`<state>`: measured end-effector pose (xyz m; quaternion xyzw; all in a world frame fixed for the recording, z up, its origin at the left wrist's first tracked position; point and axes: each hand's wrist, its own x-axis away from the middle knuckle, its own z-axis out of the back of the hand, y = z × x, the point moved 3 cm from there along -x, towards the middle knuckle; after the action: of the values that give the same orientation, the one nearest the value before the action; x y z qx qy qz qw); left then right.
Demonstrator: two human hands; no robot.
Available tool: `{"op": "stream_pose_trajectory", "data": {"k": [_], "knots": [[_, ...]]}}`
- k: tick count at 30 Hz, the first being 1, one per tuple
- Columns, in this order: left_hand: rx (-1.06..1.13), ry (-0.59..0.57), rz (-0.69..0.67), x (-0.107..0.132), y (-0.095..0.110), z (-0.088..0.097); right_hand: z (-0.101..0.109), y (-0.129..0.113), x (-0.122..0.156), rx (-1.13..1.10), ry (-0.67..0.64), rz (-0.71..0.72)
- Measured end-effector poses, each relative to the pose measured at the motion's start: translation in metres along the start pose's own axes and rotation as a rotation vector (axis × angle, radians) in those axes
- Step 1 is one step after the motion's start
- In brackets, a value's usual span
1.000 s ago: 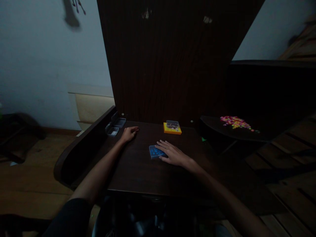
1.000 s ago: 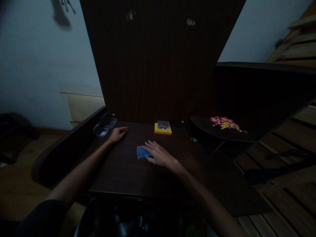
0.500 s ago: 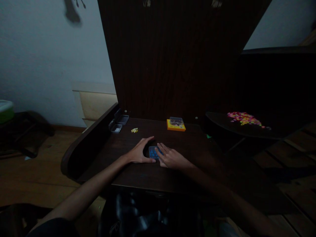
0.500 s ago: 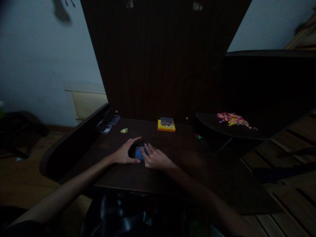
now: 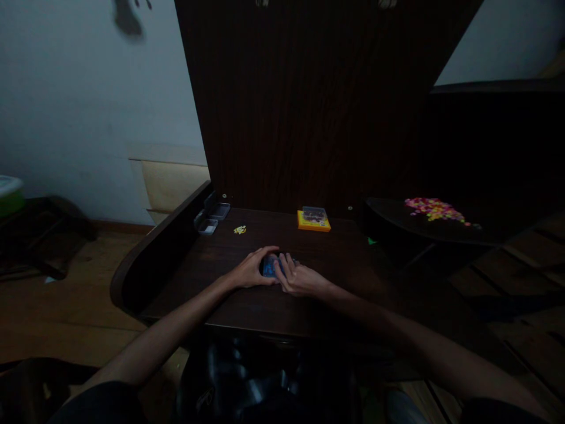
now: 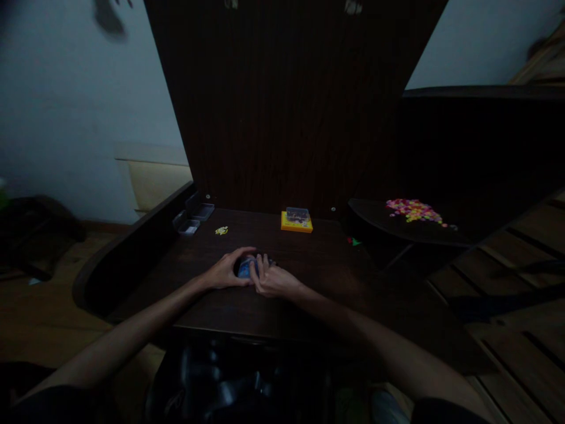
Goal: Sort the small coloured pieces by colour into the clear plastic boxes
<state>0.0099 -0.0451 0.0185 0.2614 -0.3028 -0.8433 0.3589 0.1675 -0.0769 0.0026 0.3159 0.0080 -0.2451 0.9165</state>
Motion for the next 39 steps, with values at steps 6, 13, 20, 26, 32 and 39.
{"op": "stream_pose_trajectory", "data": {"k": [6,13,20,26,32,39], "knots": [[0.039,0.034,0.0,-0.001,-0.002,0.0,0.004,0.011,-0.005,-0.028,-0.082,0.018],[0.287,0.132,0.018,0.0,-0.007,0.001,0.016,0.048,-0.002,-0.518,0.061,-0.299],[0.687,0.211,-0.021,0.004,-0.009,0.015,0.005,0.088,-0.026,-1.39,0.421,-0.753],[0.742,0.024,0.121,0.011,-0.007,0.023,-0.026,0.088,-0.073,-1.897,0.23,-0.87],[0.696,0.288,0.25,0.014,-0.035,0.052,-0.055,0.083,-0.116,-1.934,0.45,-0.994],[0.13,0.636,0.195,0.024,-0.069,0.093,-0.096,0.077,-0.155,-1.696,0.508,-1.075]]}}
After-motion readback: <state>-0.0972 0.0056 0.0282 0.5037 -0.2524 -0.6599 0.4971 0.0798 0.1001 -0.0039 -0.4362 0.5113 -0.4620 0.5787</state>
